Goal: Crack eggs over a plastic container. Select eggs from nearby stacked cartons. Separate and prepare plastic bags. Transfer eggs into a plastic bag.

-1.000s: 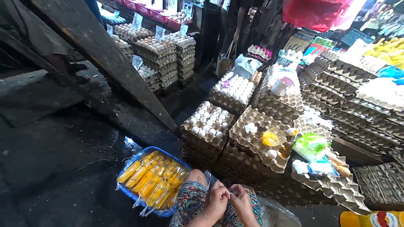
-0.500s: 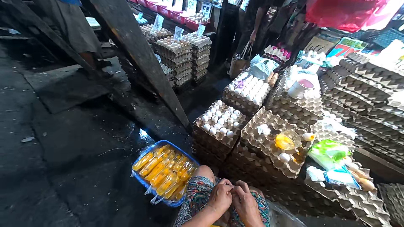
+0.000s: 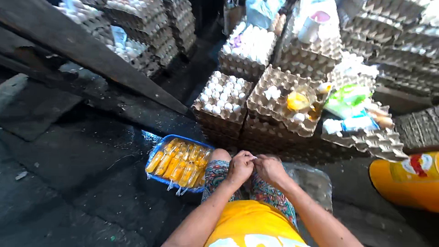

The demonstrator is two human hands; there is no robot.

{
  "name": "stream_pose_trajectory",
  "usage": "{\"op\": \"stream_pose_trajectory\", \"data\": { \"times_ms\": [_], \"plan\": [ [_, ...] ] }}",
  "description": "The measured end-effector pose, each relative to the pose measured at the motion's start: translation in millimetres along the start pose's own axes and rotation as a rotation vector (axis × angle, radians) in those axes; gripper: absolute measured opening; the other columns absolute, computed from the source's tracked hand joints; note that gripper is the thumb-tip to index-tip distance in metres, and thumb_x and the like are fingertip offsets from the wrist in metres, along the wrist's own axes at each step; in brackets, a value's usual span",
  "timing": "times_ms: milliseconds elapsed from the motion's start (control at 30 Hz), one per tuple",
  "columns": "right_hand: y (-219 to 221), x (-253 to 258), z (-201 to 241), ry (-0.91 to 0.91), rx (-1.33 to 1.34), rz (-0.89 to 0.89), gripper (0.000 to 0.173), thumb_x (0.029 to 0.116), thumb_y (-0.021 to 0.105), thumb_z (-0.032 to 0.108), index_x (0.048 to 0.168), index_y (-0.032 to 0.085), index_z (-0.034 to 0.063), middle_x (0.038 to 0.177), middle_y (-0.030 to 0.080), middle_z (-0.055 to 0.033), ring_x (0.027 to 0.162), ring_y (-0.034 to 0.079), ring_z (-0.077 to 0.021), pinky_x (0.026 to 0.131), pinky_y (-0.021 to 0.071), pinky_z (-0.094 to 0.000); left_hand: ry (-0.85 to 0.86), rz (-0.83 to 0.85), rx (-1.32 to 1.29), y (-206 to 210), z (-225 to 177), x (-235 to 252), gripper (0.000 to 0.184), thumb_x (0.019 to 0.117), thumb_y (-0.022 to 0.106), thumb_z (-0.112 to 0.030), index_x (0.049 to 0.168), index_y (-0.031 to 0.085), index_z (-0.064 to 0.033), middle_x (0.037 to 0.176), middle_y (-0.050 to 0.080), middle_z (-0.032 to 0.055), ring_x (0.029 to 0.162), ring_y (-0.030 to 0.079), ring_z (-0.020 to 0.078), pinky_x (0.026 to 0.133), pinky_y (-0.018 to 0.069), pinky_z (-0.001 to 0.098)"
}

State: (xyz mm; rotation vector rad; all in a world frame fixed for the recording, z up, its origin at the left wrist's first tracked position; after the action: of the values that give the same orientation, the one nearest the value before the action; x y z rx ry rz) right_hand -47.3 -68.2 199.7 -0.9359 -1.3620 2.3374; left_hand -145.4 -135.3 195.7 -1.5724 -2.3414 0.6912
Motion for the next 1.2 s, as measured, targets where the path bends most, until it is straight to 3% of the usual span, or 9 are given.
{"op": "stream_pose_trajectory", "data": {
  "times_ms": [133, 233, 467, 600, 733, 833, 900, 1033, 1200],
  "plan": [
    [-23, -4, -15, -0.105, 0.138, -0.151, 0.031, 0.1037, 0.049, 0.018, 0.118, 0.073, 0.0065, 0.13, 0.068, -0.0158, 0.113, 0.068, -0.0366, 0.093, 0.0525, -0.0602, -0.097, 0.121, -0.152, -4, -15, 25, 0.025, 0.0973, 0.057, -0.007, 0.11, 0.078, -0.0048, 0.129, 0.068, 0.0099, 0.12, 0.063, 0.0169, 0.105, 0.0487, 0.0379],
    [-48, -3, -29, -0.264, 0.354, -0.349, 0.026, 0.1017, 0.052, 0.011, 0.11, 0.076, 0.0038, 0.119, 0.071, -0.016, 0.104, 0.07, -0.0296, 0.091, 0.0561, -0.0514, -0.159, 0.131, -0.353, -9, -33, 41, 0.016, 0.0975, 0.063, -0.004, 0.105, 0.076, -0.0015, 0.124, 0.067, 0.0094, 0.111, 0.064, 0.0147, 0.098, 0.0521, 0.0344],
    [-102, -1, -54, -0.362, 0.666, -0.551, 0.018, 0.0963, 0.058, 0.003, 0.099, 0.075, 0.0023, 0.111, 0.068, -0.0104, 0.091, 0.067, -0.0139, 0.076, 0.0586, -0.0323, -0.011, 0.186, -0.315, -28, -90, 68, 0.018, 0.0973, 0.062, -0.002, 0.108, 0.077, -0.0038, 0.127, 0.066, 0.0076, 0.106, 0.064, 0.015, 0.09, 0.0542, 0.0354],
    [-122, 3, -67, -0.467, 0.847, -0.579, 0.02, 0.0982, 0.055, 0.004, 0.106, 0.073, 0.0046, 0.113, 0.068, -0.0039, 0.091, 0.065, -0.005, 0.075, 0.0557, -0.0212, 0.068, 0.245, -0.262, -32, -106, 95, 0.02, 0.0963, 0.063, -0.005, 0.111, 0.077, -0.0046, 0.127, 0.067, 0.0064, 0.109, 0.064, 0.0137, 0.091, 0.0546, 0.0352],
    [-145, -5, -93, -0.348, 0.792, -0.819, 0.041, 0.0989, 0.066, 0.023, 0.136, 0.057, 0.0062, 0.122, 0.064, -0.0102, 0.092, 0.067, -0.012, 0.076, 0.059, -0.0299, 0.171, 0.167, -0.118, -55, -130, 119, 0.022, 0.0956, 0.063, -0.005, 0.112, 0.076, -0.0035, 0.127, 0.068, 0.0075, 0.115, 0.064, 0.012, 0.098, 0.0537, 0.034],
    [-156, -7, -124, -0.195, 0.608, -1.068, 0.071, 0.0925, 0.075, 0.031, 0.148, 0.042, 0.0024, 0.143, 0.051, -0.0205, 0.11, 0.065, -0.0215, 0.087, 0.0589, -0.0362, 0.261, 0.048, 0.025, -82, -146, 131, 0.023, 0.0972, 0.062, -0.007, 0.115, 0.076, -0.0063, 0.126, 0.067, 0.007, 0.111, 0.065, 0.0117, 0.095, 0.0551, 0.0337],
    [-158, 1, -138, -0.128, 0.497, -1.127, 0.087, 0.0871, 0.081, 0.033, 0.153, 0.035, -0.0009, 0.153, 0.044, -0.0251, 0.127, 0.059, -0.0305, 0.097, 0.056, -0.0429, 0.286, -0.028, 0.117, -97, -153, 140, 0.025, 0.0972, 0.062, -0.009, 0.118, 0.075, -0.0088, 0.129, 0.066, 0.007, 0.108, 0.065, 0.0111, 0.092, 0.0555, 0.0321],
    [-163, 28, -143, -0.014, 0.39, -1.066, 0.104, 0.081, 0.085, 0.042, 0.157, 0.027, 0.001, 0.151, 0.045, -0.0273, 0.133, 0.053, -0.0408, 0.105, 0.0483, -0.0569, 0.295, -0.104, 0.199, -110, -164, 166, 0.029, 0.0973, 0.064, -0.012, 0.124, 0.072, -0.0106, 0.131, 0.063, 0.0074, 0.096, 0.066, 0.0078, 0.083, 0.0561, 0.026],
    [-170, 53, -144, 0.113, 0.328, -1.041, 0.109, 0.0763, 0.084, 0.056, 0.156, 0.031, 0.004, 0.141, 0.055, -0.0261, 0.122, 0.06, -0.0444, 0.093, 0.049, -0.0646, 0.337, -0.086, 0.257, -100, -167, 202, 0.03, 0.0974, 0.064, -0.012, 0.126, 0.072, -0.0103, 0.132, 0.062, 0.0077, 0.101, 0.065, 0.0074, 0.087, 0.0552, 0.0232]
  ]
}}
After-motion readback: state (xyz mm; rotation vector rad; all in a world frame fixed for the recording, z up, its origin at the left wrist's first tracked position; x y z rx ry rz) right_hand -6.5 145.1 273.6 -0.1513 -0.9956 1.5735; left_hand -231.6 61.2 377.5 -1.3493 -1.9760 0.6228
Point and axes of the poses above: each hand's wrist, its own x-axis towards the middle knuckle, its own y-axis out of the palm, z = x × y, the point moved 7 cm from there along x, towards the middle knuckle
